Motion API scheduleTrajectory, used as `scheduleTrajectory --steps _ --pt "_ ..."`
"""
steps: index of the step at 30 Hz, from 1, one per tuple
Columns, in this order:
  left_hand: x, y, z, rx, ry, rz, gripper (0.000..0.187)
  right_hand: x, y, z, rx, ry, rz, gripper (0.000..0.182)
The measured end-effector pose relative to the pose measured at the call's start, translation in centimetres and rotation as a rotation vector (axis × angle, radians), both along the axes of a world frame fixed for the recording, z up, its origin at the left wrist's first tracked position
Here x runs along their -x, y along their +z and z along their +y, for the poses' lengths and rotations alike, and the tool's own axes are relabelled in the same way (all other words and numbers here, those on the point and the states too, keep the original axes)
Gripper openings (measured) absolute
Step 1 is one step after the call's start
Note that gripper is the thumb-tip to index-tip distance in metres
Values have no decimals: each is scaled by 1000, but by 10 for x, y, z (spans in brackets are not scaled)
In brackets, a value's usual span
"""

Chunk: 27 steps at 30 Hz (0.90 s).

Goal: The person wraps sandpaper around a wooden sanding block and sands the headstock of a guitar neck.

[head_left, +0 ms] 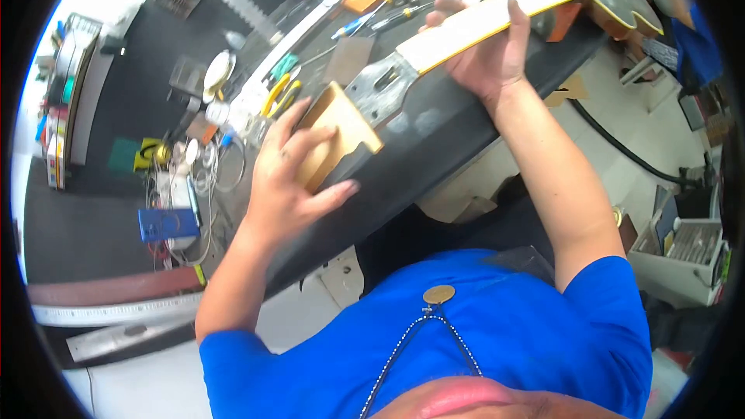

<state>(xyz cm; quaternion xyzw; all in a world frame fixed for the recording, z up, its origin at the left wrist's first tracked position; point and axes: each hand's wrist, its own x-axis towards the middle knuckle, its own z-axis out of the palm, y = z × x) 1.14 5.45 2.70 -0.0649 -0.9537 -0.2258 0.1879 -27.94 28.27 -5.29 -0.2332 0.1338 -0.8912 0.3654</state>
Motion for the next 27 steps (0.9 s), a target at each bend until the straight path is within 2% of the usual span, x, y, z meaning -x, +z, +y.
scheduleTrajectory --steps 1,5,8,12,15,18,24,26,27 --pt "0 1 1 9 -5 2 73 -1 0 -2 16 54 -7 94" --pt "-1 0 -6 36 -48 11 76 -7 5 -2 -14 -87 -38 84" --pt "-11 -3 -6 28 -33 -16 75 -1 -2 0 30 -18 -9 80" --pt "-6 4 -2 18 -25 -5 73 6 -6 -1 93 27 -17 78" --pt "-2 12 1 5 23 -98 74 6 -7 -1 74 5 -19 77" --pt "2 8 3 -5 21 -48 69 3 -5 -1 40 -43 -40 78" --pt "26 8 23 -41 24 -1 71 3 -7 -1 -14 -127 -113 80" --pt "52 12 30 130 -51 20 77 4 -6 -1 -64 -172 -116 81" --pt "63 12 35 129 -38 8 76 5 -5 -1 -106 -223 -120 81"
